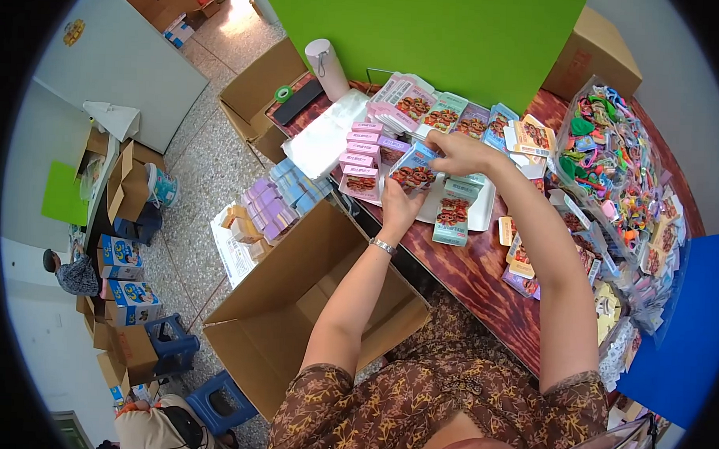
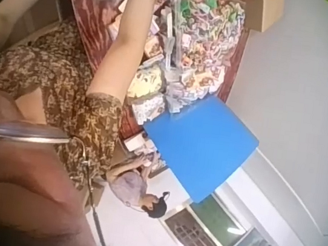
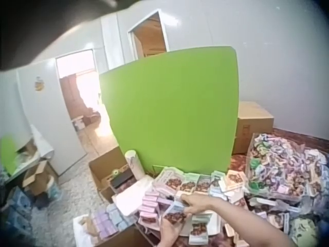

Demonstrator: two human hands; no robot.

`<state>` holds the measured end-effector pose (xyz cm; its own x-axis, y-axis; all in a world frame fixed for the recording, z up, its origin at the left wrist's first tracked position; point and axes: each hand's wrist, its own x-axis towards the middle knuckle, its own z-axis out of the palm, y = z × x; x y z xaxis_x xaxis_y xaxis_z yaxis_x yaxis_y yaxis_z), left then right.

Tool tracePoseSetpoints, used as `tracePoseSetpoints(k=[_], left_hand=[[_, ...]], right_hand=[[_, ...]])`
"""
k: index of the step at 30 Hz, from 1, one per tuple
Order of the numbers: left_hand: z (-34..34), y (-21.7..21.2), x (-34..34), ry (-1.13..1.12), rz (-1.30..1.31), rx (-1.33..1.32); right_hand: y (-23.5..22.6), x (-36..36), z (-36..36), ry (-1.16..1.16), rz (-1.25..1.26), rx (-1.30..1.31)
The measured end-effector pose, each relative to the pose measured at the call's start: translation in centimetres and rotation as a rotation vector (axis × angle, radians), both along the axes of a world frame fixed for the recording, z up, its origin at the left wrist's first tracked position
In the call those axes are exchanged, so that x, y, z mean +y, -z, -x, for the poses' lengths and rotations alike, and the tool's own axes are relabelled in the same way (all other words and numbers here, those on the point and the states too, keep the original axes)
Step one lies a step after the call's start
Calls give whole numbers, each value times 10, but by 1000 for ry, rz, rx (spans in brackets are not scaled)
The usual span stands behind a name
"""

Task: Sort and organize small packaged items on a table.

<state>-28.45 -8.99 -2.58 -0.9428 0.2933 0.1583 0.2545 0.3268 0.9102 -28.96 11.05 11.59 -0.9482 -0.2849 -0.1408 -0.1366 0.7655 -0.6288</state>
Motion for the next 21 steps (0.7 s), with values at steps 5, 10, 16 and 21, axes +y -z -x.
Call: tracePoseSetpoints(k=[5, 10, 16, 21], left_hand=[[19, 4, -18, 146, -390, -341], [30, -2, -3, 56, -588, -574], [35, 1, 15, -11, -571, -592], [24, 32, 9, 11, -233, -127]], right_hand=[[4, -11, 7, -107, -109, 74], [25, 0, 5, -117, -168, 213], [27, -30, 4, 67, -532, 228], [41, -54, 10, 158, -500, 179]])
